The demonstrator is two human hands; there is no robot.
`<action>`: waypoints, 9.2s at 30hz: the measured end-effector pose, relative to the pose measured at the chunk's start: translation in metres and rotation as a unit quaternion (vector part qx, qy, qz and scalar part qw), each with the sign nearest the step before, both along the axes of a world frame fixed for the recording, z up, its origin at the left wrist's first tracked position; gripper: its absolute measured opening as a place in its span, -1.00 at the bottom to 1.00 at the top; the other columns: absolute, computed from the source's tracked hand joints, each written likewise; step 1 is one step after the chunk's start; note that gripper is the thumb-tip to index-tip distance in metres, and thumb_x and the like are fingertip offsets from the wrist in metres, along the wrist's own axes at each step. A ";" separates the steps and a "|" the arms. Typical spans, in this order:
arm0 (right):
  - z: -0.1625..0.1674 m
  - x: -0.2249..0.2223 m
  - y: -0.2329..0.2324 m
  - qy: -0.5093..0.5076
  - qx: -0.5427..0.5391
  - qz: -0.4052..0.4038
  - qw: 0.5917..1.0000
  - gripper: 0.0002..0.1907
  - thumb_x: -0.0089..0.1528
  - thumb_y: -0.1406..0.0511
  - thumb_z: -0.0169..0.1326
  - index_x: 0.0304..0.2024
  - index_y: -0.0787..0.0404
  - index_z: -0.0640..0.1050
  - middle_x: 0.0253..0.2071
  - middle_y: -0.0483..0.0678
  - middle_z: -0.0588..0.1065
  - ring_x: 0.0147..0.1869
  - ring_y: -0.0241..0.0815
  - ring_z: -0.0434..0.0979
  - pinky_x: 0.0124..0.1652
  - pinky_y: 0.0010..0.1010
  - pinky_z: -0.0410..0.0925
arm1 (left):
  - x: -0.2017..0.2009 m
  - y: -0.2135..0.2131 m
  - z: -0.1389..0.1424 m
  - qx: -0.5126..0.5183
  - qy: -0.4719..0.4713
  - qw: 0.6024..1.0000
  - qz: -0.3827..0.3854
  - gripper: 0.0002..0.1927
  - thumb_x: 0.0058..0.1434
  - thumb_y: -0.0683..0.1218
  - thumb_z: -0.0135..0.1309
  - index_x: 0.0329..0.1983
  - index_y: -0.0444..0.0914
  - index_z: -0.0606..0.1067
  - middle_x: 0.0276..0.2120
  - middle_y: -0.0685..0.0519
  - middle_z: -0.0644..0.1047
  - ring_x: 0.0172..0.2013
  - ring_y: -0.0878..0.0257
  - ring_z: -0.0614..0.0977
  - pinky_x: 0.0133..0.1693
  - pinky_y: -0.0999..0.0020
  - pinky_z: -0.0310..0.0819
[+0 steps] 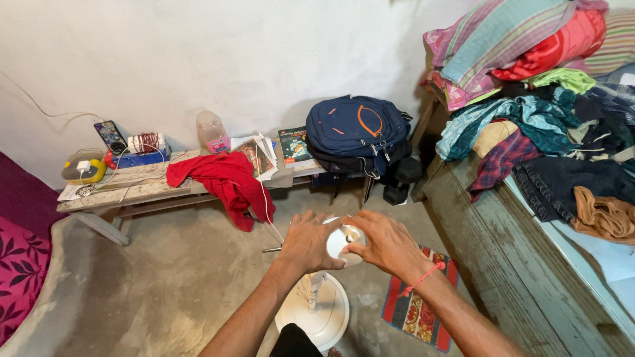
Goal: The person handles small fan parts on a bed, then works on a pedestal fan, unscrewing and removing a knob from the fan's pole. They pick up the white motor housing, carry it around the room, and repeatedly fit and twist the housing onto the fan motor shaft to reattach it.
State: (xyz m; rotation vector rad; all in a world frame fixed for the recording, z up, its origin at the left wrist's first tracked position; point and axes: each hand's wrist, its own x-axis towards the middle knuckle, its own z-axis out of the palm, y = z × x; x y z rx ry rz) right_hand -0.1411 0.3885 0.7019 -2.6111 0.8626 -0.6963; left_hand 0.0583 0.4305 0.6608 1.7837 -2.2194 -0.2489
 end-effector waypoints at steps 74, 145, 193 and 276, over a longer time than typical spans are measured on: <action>0.006 0.005 -0.008 -0.012 0.078 0.079 0.994 -0.69 0.08 0.37 0.20 -0.11 0.26 0.62 -0.15 0.10 0.60 -0.08 0.20 0.58 -0.15 -0.12 0.44 | 0.000 0.003 -0.001 -0.005 0.005 1.000 -0.001 0.06 -0.32 0.29 0.44 0.35 0.03 0.38 0.20 0.01 0.48 0.09 -0.02 0.46 0.09 0.00 0.25; -0.001 0.005 -0.009 0.171 0.080 -0.097 0.977 -0.59 0.14 0.00 0.29 -0.16 0.13 0.63 -0.16 -0.02 0.62 -0.01 -0.01 0.62 -0.04 -0.19 0.43 | 0.001 0.005 -0.006 -0.017 0.012 1.000 0.000 0.07 -0.35 0.28 0.45 0.34 0.02 0.40 0.21 0.02 0.49 0.12 -0.01 0.46 0.09 -0.01 0.26; 0.005 0.004 -0.008 0.202 0.113 -0.105 0.967 -0.62 0.19 0.00 0.24 -0.18 0.14 0.64 -0.19 -0.03 0.63 -0.07 0.02 0.63 -0.08 -0.17 0.44 | -0.003 0.007 0.001 -0.031 0.019 0.999 -0.002 0.09 -0.38 0.29 0.45 0.33 0.00 0.39 0.15 -0.03 0.50 0.06 -0.03 0.47 0.06 0.00 0.27; -0.019 -0.004 -0.014 -0.016 0.056 0.055 0.997 -0.77 0.18 0.26 0.20 -0.15 0.23 0.60 -0.16 0.06 0.56 0.00 0.13 0.52 -0.02 -0.13 0.38 | -0.004 0.005 0.005 -0.001 0.028 1.000 0.012 0.10 -0.35 0.26 0.47 0.37 0.05 0.36 0.23 0.00 0.47 0.17 -0.05 0.42 0.14 -0.01 0.21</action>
